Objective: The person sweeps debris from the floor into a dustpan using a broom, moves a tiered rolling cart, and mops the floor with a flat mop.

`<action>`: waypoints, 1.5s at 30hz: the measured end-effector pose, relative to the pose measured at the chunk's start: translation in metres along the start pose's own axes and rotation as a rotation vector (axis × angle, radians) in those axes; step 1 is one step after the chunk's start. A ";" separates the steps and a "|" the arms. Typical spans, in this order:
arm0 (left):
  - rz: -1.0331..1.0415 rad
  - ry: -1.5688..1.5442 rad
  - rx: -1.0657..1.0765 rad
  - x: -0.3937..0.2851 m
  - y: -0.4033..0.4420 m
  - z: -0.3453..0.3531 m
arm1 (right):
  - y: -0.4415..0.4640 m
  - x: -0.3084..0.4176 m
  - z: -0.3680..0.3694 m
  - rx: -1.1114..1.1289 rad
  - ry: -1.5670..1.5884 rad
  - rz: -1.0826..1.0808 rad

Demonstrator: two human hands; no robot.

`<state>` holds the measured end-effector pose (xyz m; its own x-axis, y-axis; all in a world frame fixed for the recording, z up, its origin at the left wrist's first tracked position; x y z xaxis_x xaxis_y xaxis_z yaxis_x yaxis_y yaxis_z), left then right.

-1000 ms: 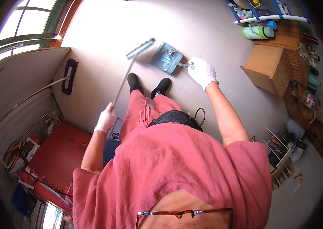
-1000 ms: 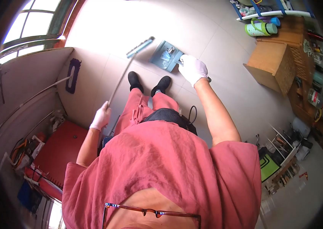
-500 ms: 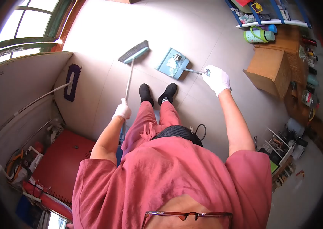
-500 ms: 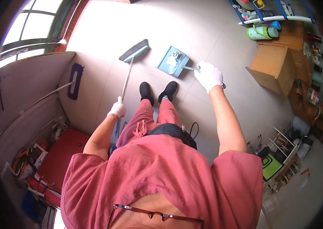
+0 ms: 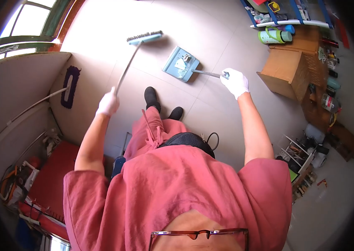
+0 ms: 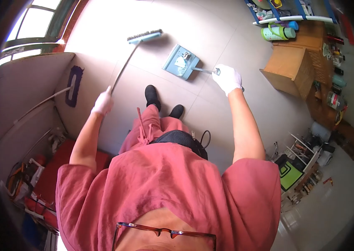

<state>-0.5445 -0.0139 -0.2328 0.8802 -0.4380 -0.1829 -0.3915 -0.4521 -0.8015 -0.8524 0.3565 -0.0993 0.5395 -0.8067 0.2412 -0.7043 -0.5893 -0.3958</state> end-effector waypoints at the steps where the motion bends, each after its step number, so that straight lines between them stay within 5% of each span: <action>1: -0.056 -0.067 0.048 -0.006 0.024 0.008 | -0.008 -0.003 0.001 0.007 0.024 0.004; 6: -0.097 0.057 -0.010 -0.063 0.062 0.045 | -0.081 -0.024 -0.009 -0.133 0.153 0.072; 10: -0.137 0.177 0.162 -0.068 0.013 0.084 | -0.138 -0.050 0.000 -0.211 0.236 0.125; 12: 0.047 0.411 -0.005 -0.043 0.022 0.109 | -0.158 -0.059 0.012 -0.222 0.234 0.129; 20: -0.024 0.690 -0.033 0.007 -0.063 0.043 | -0.191 -0.059 0.045 -0.189 0.243 0.170; 25: -0.042 0.462 -0.129 0.059 -0.063 0.048 | -0.176 -0.047 0.065 -0.110 0.172 0.093; 30: -0.386 -0.058 0.219 0.040 -0.052 0.126 | -0.146 -0.024 0.067 -0.047 0.075 0.087; 36: -0.079 0.373 0.182 0.021 -0.105 0.209 | -0.133 -0.024 0.069 0.017 0.032 0.099; 40: -0.117 0.111 0.257 0.013 -0.173 0.171 | -0.136 -0.023 0.066 0.026 0.061 0.096; 43: 0.028 0.066 0.041 0.020 -0.198 0.125 | -0.133 -0.028 0.073 0.001 0.076 0.072; 45: -0.168 0.103 0.098 0.037 -0.193 0.119 | -0.132 -0.028 0.075 -0.006 0.074 0.064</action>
<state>-0.4046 0.1500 -0.1523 0.8969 -0.4420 0.0131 -0.2090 -0.4499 -0.8683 -0.7403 0.4597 -0.1201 0.4576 -0.8437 0.2807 -0.7393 -0.5364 -0.4072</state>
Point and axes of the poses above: each hand's wrist, its own y-axis towards the middle knuckle, its own z-axis out of the palm, x = y × z, the point moved 9 cm from there along y, towards the middle knuckle, and after that the axes turned 15 degrees about -z, right-handed, at the moved point
